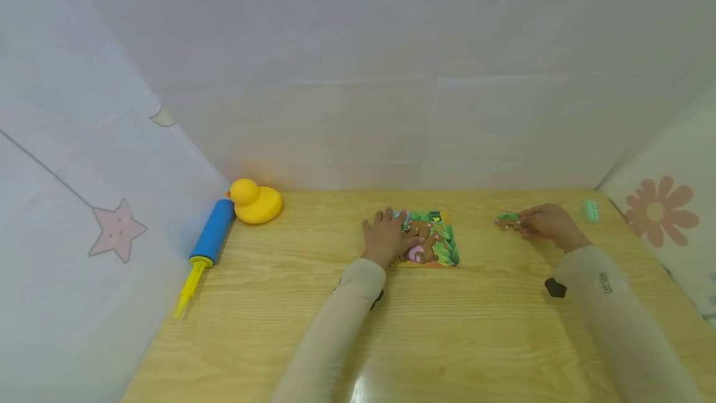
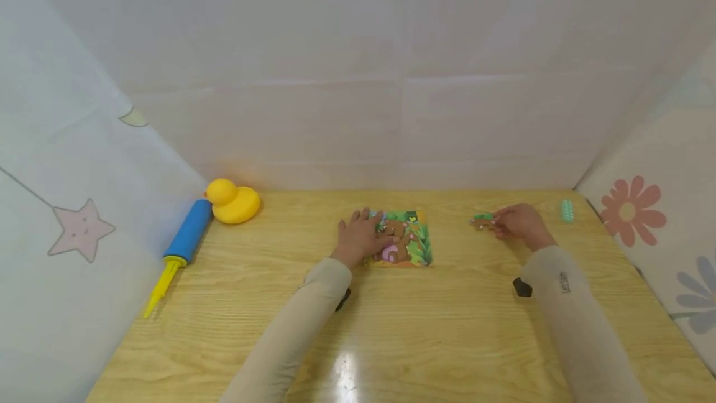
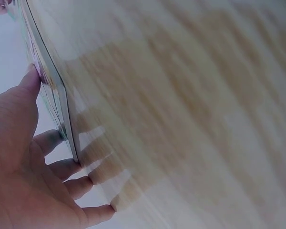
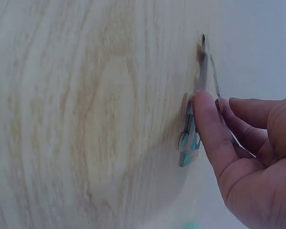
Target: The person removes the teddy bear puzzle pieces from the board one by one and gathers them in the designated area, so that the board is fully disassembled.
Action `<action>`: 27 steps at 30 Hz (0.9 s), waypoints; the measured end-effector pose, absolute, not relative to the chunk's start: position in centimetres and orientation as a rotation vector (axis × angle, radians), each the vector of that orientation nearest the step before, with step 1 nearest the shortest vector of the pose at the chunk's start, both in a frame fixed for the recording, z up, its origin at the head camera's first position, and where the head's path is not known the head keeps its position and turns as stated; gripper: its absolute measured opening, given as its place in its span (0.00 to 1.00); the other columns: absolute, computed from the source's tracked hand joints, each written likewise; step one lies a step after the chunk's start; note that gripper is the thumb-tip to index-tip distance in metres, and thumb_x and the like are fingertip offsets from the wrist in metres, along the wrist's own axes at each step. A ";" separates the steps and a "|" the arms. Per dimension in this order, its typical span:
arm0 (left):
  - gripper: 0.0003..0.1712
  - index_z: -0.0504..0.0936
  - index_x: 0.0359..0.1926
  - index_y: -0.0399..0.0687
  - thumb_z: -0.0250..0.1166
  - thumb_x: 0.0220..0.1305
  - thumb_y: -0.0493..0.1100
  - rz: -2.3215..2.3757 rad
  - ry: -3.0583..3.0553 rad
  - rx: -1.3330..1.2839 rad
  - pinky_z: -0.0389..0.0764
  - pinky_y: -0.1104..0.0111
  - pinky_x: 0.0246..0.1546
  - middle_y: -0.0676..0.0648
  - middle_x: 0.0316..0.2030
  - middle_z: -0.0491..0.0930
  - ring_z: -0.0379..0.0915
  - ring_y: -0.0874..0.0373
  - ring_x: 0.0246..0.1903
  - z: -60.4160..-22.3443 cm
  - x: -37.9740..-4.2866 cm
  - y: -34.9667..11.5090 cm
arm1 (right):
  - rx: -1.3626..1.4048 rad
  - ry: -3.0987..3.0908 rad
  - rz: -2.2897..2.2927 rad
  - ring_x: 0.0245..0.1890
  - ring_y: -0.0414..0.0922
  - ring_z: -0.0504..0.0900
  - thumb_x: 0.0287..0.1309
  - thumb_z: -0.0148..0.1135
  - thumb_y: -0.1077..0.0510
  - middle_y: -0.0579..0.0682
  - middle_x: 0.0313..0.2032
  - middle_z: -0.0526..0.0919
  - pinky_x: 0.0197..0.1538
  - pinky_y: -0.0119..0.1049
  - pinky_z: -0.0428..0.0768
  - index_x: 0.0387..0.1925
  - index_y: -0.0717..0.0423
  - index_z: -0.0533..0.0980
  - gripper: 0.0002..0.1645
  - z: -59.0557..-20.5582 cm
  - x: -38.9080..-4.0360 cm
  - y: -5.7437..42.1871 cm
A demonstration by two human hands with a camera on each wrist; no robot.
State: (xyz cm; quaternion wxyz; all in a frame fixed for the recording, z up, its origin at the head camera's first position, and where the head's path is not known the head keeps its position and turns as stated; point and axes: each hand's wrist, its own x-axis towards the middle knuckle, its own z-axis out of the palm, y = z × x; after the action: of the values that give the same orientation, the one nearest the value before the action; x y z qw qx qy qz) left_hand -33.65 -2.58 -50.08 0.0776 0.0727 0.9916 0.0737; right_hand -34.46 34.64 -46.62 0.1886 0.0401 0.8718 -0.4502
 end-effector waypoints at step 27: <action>0.50 0.54 0.80 0.71 0.52 0.61 0.81 0.219 2.956 0.219 0.57 0.37 0.73 0.49 0.80 0.53 0.49 0.48 0.79 -50.3 -34.0 -2.7 | 0.081 2.536 -1.190 0.53 0.52 0.85 0.80 0.38 0.49 0.77 0.66 0.68 0.53 0.39 0.86 0.71 0.77 0.60 0.36 -45.8 -34.5 34.7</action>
State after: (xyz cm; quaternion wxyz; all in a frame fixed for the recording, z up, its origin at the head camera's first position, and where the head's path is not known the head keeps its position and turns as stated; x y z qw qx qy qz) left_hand -34.02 -2.66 -50.32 0.0848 0.0734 0.9910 0.0735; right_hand -34.53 34.72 -45.83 0.1689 0.0284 0.8919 -0.4186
